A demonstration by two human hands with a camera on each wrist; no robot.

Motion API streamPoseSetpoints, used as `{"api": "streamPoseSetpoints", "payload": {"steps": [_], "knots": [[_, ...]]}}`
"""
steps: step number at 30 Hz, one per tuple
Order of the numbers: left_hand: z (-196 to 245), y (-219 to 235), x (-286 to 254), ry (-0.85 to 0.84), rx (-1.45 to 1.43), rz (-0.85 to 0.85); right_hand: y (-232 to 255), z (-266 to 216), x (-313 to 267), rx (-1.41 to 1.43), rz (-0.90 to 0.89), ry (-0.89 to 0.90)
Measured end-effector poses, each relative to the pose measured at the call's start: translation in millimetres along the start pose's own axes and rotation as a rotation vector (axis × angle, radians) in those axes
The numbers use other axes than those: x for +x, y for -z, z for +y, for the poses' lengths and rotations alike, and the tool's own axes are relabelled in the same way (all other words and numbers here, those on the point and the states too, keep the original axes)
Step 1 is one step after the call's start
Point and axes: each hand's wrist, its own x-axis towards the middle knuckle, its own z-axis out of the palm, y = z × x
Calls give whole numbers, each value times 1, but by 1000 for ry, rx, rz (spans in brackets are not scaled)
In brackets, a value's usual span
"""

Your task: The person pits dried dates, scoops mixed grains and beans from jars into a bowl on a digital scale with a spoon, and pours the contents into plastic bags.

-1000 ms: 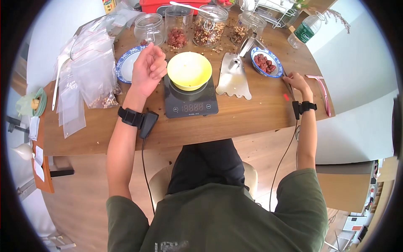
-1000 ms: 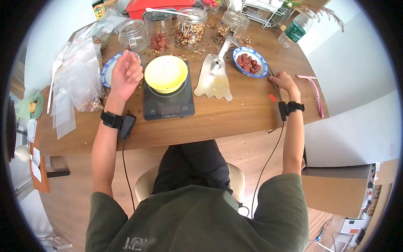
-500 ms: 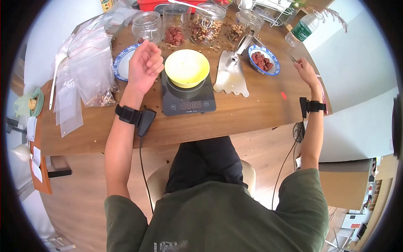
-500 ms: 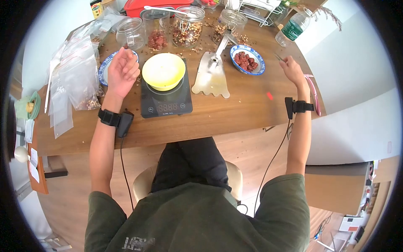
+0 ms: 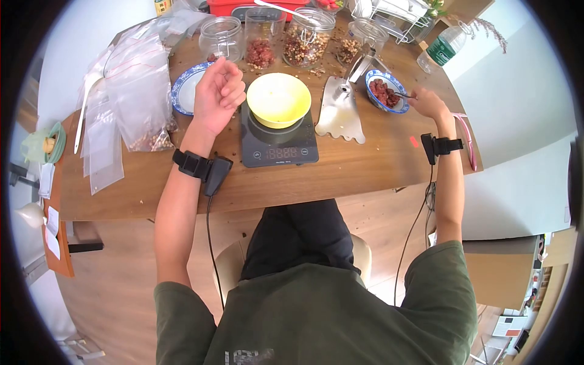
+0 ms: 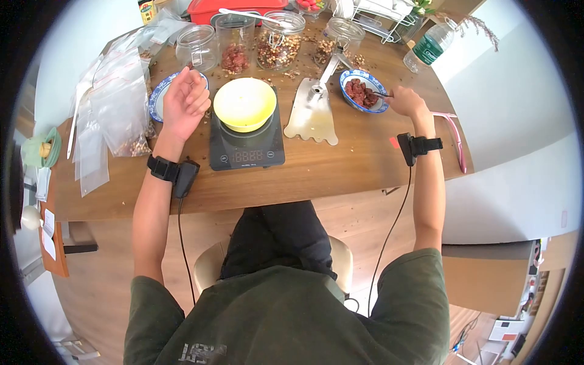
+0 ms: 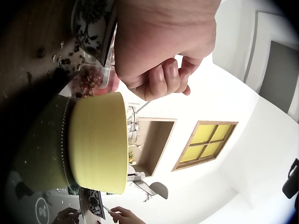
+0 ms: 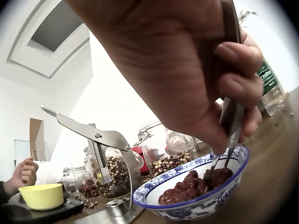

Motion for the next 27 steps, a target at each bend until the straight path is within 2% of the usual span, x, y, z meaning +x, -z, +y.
{"api": "streamPoseSetpoints", "payload": {"steps": [8, 12, 18, 20, 23, 27], "knots": [[0, -1, 0, 5, 7, -1, 14, 0, -13, 97, 84, 30], [0, -2, -1, -3, 20, 20, 32, 3, -22, 187, 50, 46], [-1, -1, -1, -5, 22, -4, 51, -20, -41, 334, 72, 192], [-1, -2, -1, -8, 28, 5, 45, -27, -39, 365, 76, 337], [-1, -2, 0, 0, 10, 21, 50, -58, -42, 245, -14, 315], [0, -2, -1, -7, 5, 32, 37, -75, -31, 159, 48, 384]]}}
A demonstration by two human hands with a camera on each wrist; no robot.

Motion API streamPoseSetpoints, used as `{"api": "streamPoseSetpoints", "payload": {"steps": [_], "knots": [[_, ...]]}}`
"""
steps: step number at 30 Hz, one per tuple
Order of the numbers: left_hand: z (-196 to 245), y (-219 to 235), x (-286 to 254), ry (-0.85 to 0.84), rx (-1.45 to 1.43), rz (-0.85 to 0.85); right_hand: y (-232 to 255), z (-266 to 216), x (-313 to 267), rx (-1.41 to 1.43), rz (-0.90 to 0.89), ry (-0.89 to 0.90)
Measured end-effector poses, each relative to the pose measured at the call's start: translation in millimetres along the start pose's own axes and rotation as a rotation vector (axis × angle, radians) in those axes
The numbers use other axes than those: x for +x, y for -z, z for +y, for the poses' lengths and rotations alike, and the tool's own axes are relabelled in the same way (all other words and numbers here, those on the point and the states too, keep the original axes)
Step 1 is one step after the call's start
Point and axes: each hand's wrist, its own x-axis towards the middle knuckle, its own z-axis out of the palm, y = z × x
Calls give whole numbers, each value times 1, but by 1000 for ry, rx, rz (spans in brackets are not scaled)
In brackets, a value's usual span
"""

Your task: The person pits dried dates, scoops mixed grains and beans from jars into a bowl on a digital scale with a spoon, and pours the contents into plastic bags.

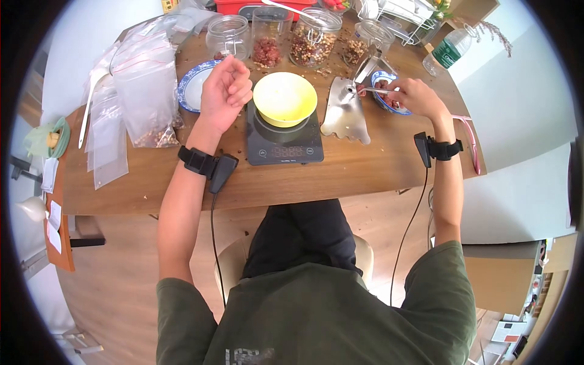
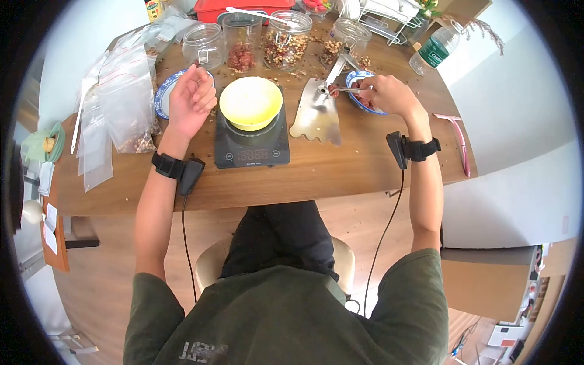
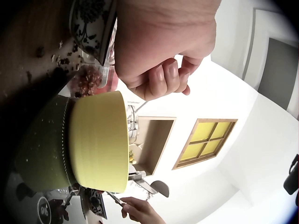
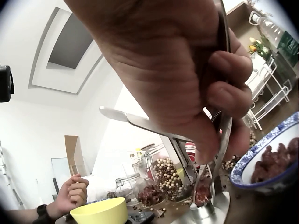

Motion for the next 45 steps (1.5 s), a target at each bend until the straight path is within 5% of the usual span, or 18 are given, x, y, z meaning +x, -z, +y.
{"api": "streamPoseSetpoints", "payload": {"steps": [20, 25, 27, 32, 35, 45], "knots": [[1, -1, 0, -8, 25, -29, 8, -14, 3, 86, -26, -62], [1, -2, -1, -9, 34, -15, 15, 28, -14, 216, 71, -62], [0, -2, -1, -6, 34, -5, 26, 36, -27, 237, 164, -287], [0, -1, 0, -5, 16, -3, 5, 101, -40, 274, 345, -445], [0, 0, 0, -3, 24, 4, -27, 137, -40, 303, 238, -594], [-1, 1, 0, -2, 28, -19, -72, 144, -37, 162, 106, -619]]}}
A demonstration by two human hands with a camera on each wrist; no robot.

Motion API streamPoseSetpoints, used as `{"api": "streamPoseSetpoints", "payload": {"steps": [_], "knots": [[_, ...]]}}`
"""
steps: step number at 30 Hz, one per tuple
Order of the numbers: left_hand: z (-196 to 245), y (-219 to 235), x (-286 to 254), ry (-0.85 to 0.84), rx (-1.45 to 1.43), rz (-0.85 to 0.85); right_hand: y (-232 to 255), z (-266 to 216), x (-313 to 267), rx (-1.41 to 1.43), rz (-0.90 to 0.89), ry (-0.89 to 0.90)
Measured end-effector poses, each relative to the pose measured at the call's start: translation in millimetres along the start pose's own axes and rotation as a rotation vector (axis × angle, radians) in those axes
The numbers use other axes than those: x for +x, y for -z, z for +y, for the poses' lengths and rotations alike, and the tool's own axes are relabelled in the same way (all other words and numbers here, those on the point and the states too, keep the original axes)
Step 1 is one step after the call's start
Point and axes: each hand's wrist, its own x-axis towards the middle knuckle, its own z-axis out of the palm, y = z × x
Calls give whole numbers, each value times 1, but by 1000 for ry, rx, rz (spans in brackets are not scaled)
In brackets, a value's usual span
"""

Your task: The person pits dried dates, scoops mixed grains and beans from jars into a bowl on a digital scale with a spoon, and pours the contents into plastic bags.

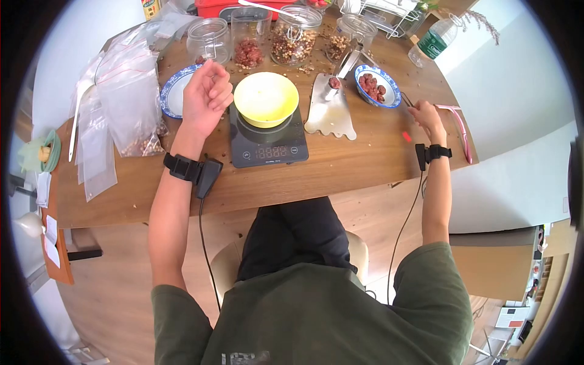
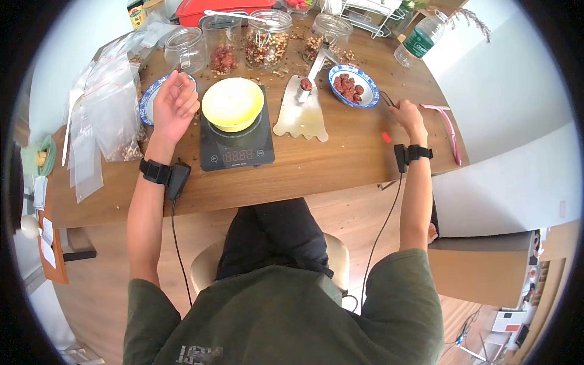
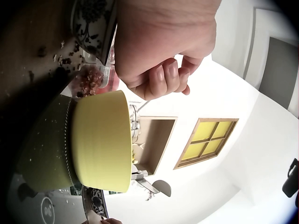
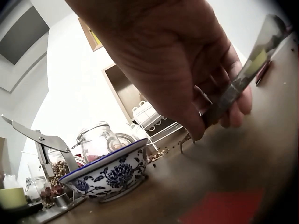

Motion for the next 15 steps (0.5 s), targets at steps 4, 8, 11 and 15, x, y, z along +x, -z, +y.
{"api": "streamPoseSetpoints", "payload": {"steps": [4, 8, 11, 15], "knots": [[0, 0, 0, 7, -21, -11, -11, 1, 4, -152, 44, 118], [0, -1, 0, 8, -21, -8, -3, 1, 9, -121, -33, 55], [1, -3, -1, 1, -13, 1, 19, -10, 6, -150, 274, 173], [-1, -2, -1, 2, 15, -11, 62, -71, -8, 97, 481, 383]]}}
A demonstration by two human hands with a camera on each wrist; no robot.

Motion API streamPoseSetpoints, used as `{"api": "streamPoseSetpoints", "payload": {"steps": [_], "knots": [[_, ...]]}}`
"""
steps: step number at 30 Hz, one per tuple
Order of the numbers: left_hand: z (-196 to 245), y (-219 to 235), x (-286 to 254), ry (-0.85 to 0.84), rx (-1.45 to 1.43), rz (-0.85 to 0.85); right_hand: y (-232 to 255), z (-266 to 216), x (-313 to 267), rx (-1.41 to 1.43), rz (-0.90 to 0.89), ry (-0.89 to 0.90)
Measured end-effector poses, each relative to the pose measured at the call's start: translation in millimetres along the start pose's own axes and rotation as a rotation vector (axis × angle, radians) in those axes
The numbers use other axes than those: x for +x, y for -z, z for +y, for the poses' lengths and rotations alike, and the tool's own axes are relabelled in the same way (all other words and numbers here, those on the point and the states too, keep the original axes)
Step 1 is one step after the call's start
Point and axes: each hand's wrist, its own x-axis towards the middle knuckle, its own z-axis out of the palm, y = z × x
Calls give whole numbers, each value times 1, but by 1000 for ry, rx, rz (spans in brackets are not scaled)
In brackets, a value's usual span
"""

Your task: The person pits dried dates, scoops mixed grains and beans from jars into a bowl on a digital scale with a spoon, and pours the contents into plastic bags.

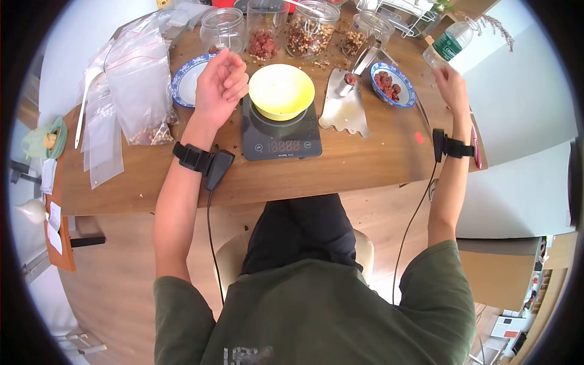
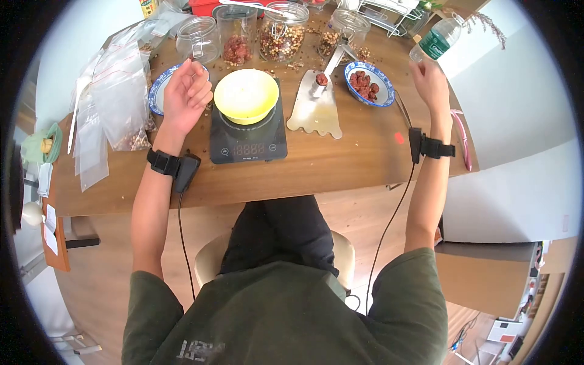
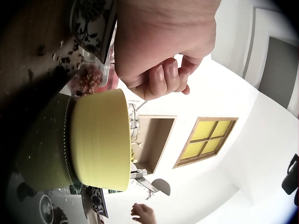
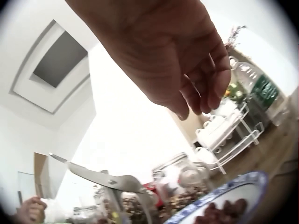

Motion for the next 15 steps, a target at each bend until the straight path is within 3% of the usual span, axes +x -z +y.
{"api": "streamPoseSetpoints", "payload": {"steps": [5, 7, 11, 13, 15], "knots": [[0, 1, 1, 9, -16, 15, 21, -112, 15, 171, -9, 123], [1, 1, 0, 9, -17, 27, 21, -147, 16, 287, 14, 297], [1, 3, 1, 7, -21, 6, 28, -176, 15, 247, -8, 274], [0, 4, 0, 2, -23, -4, 20, -200, 20, 314, -130, 228], [1, 2, 0, -2, -10, -9, 8, -207, 27, 326, -113, 322]]}}
